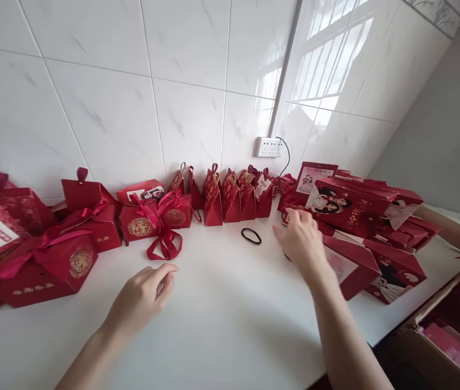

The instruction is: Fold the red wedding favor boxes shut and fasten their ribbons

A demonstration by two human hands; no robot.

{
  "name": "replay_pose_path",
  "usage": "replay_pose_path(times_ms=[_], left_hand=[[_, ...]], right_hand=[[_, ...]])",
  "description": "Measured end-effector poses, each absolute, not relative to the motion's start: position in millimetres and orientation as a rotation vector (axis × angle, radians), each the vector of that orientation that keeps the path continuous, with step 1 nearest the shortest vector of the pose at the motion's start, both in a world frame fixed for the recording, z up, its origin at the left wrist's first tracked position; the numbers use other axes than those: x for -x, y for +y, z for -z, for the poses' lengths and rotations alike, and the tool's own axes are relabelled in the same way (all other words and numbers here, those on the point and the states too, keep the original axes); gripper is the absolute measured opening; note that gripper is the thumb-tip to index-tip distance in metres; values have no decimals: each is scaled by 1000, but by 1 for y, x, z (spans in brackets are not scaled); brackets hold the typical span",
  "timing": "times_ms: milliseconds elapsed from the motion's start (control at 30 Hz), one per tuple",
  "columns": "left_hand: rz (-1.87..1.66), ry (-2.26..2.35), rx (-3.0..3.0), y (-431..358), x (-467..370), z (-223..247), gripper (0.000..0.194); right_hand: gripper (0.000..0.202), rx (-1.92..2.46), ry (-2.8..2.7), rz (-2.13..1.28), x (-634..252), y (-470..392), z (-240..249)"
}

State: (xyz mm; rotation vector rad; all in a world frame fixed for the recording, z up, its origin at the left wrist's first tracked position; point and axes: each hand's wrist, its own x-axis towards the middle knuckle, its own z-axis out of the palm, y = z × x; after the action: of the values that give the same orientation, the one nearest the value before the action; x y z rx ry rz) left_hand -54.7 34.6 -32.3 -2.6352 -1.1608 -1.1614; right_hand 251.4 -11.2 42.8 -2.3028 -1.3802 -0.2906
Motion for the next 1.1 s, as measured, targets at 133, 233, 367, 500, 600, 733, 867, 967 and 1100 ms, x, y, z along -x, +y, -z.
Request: replay_pose_path(times_ms=[133,233,367,500,600,733,867,967,1100], left_hand=[[1086,-1034,2596,36,54,34,25],[1085,-1053,2609,37,53,36,27],[1164,-1085,2623,38,53,38,24],[1311,-1141,2628,36,50,36,17],[1547,-1043,2603,30,45,33,24],[1916,-954,2441,24,42,28,56],[2079,-1217,2329,20,39,24,38],[2162,-1299,2360,14,34,19,20],[2114,-1329,2500,5,29,6,12]], right_hand=[[33,2701,-1301,243,-277,-31,-53],[27,2710,-1349,237,-285,-37,-54],[24,2620,-1432,286,-282,-49,-65],[7,2020,-1481,363,-257,-60,-81],[8,1426,-1430,156,-223,-46,-73],[8,1064,-1595,-382,-172,-7,-26],[29,1032,-1587,-674,-144,7,18],[26,1002,-1590,-721,-145,-3,31],[23,943,-1760,-630,-152,-17,32]])
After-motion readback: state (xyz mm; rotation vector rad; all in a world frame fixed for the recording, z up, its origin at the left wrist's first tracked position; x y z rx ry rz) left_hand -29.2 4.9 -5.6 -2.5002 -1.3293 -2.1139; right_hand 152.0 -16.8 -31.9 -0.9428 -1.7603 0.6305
